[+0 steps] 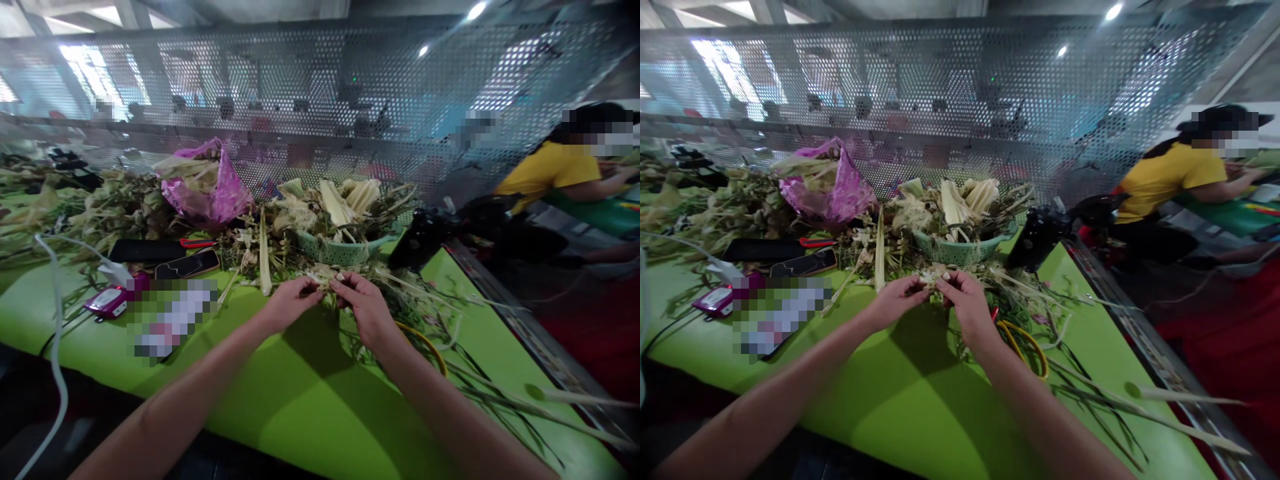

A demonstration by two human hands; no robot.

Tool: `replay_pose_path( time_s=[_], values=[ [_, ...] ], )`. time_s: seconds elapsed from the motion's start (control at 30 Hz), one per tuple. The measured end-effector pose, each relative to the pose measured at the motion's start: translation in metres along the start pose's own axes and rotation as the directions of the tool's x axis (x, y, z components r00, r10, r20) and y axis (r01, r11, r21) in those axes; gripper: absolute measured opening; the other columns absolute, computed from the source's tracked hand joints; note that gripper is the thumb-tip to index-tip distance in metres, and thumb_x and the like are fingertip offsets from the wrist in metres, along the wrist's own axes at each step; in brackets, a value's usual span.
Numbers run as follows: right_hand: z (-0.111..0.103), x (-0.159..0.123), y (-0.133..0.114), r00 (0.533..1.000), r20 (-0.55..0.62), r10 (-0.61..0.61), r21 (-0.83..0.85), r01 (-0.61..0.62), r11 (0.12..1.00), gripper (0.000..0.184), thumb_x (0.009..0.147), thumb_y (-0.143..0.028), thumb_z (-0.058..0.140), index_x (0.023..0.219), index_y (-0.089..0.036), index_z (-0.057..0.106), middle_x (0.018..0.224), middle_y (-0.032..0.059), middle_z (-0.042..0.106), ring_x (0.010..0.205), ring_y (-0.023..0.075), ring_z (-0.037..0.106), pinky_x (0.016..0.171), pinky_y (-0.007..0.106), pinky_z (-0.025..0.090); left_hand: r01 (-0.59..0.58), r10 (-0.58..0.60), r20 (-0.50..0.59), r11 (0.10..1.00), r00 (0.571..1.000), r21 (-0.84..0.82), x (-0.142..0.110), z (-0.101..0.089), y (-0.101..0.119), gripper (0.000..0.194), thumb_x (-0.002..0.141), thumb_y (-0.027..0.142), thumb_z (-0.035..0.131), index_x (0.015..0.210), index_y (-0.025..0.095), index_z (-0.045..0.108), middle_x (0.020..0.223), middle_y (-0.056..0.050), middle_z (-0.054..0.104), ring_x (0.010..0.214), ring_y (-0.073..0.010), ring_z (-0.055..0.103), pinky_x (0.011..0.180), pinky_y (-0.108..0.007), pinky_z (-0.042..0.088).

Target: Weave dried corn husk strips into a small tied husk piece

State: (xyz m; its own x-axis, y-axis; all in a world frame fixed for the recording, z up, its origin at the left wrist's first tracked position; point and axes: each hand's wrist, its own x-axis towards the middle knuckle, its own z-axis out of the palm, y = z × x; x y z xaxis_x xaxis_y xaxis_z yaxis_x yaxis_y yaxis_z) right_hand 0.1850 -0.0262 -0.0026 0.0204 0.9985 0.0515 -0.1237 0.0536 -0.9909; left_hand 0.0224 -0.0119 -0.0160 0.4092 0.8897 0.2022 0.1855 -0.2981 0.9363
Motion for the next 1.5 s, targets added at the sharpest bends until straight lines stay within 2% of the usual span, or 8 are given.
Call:
replay_pose_path(
  time_s=[0.17,0.3,0.53,0.83,1.03,1.1,1.3,1.5],
  values=[
    [0.0001,-0.0007,-0.0030,0.991,0.132,0.021,-0.030,-0.017,0.999,0.024,0.071,-0.036,0.071,0.084,-0.017,0.066,0.077,0.0009,0.060,0.060,0.0096,0.045,0.054,0.023,0.035,0.036,-0.036,-0.019,0.998,0.999,-0.043,0.0009,0.0004,0.0017,0.016,0.080,0.031,0.058,0.080,0.015,0.058,0.075,-0.001,0.060,0.070,-0.0136,0.051,0.066,-0.025,0.039],
    [0.0000,0.0005,-0.0037,0.992,0.125,0.030,-0.084,-0.019,0.996,0.027,0.065,-0.039,0.075,0.074,-0.016,0.064,0.066,-0.0019,0.055,0.055,0.0089,0.040,0.051,0.023,0.032,0.008,-0.006,-0.036,0.997,0.999,0.075,-0.0006,0.0006,0.0015,0.013,0.079,0.028,0.057,0.076,0.015,0.056,0.070,0.001,0.057,0.067,-0.0125,0.049,0.063,-0.024,0.037],
    [-0.0001,0.0023,0.0006,0.994,0.103,0.041,-0.036,-0.037,0.999,0.030,0.066,-0.042,0.074,0.063,-0.017,0.058,0.055,-0.0049,0.045,0.050,0.0078,0.034,0.048,0.024,0.027,-0.230,0.308,-0.087,0.845,0.948,0.482,-0.0064,0.0010,0.0029,0.021,0.084,0.029,0.054,0.067,0.017,0.056,0.068,-0.001,0.056,0.071,-0.0141,0.049,0.068,-0.027,0.034],
    [-0.0047,0.0059,0.0009,0.998,0.061,0.017,-0.043,-0.014,0.999,0.029,0.066,-0.042,0.074,0.068,-0.017,0.060,0.061,-0.0041,0.050,0.051,0.0082,0.035,0.048,0.024,0.026,-0.065,0.075,-0.047,0.979,0.996,0.192,-0.0004,0.0000,0.0022,0.017,0.084,0.032,0.054,0.079,0.016,0.058,0.073,0.000,0.058,0.068,-0.0122,0.050,0.063,-0.023,0.038],
    [-0.0021,0.0038,0.0031,0.994,0.089,0.057,0.025,-0.059,0.998,0.032,0.066,-0.043,0.074,0.062,-0.017,0.056,0.055,-0.0051,0.044,0.049,0.0078,0.033,0.048,0.025,0.024,-0.266,0.326,-0.047,0.839,0.944,0.475,-0.0049,-0.0013,0.0079,0.016,0.085,0.026,0.054,0.073,0.017,0.060,0.073,-0.002,0.060,0.075,-0.0156,0.053,0.072,-0.028,0.036],
    [-0.0030,0.0046,0.0025,0.995,0.081,0.057,0.019,-0.059,0.998,0.031,0.065,-0.043,0.075,0.062,-0.017,0.056,0.055,-0.0051,0.045,0.049,0.0078,0.033,0.048,0.025,0.025,-0.270,0.335,-0.037,0.815,0.941,0.512,-0.0051,-0.0014,0.0090,0.016,0.086,0.026,0.052,0.076,0.018,0.061,0.077,-0.003,0.063,0.079,-0.0167,0.054,0.075,-0.030,0.037],
    [-0.0059,0.0057,0.0005,0.998,0.055,0.020,-0.038,-0.018,0.999,0.029,0.067,-0.045,0.074,0.072,-0.018,0.063,0.063,-0.0032,0.053,0.053,0.0088,0.038,0.050,0.024,0.029,-0.055,0.065,-0.060,0.986,0.996,0.159,-0.0007,0.0001,0.0056,0.020,0.084,0.035,0.055,0.085,0.016,0.060,0.080,-0.002,0.062,0.074,-0.0145,0.054,0.067,-0.025,0.041],
    [-0.0047,0.0037,-0.0011,0.997,0.067,0.043,0.070,-0.047,0.996,0.025,0.066,-0.038,0.075,0.076,-0.018,0.065,0.071,-0.0016,0.056,0.056,0.0092,0.042,0.052,0.024,0.033,0.063,-0.067,-0.073,0.997,0.995,-0.052,0.0007,0.0008,0.0076,0.022,0.081,0.036,0.057,0.085,0.015,0.061,0.079,-0.002,0.063,0.073,-0.0137,0.054,0.071,-0.026,0.042]
  ],
)
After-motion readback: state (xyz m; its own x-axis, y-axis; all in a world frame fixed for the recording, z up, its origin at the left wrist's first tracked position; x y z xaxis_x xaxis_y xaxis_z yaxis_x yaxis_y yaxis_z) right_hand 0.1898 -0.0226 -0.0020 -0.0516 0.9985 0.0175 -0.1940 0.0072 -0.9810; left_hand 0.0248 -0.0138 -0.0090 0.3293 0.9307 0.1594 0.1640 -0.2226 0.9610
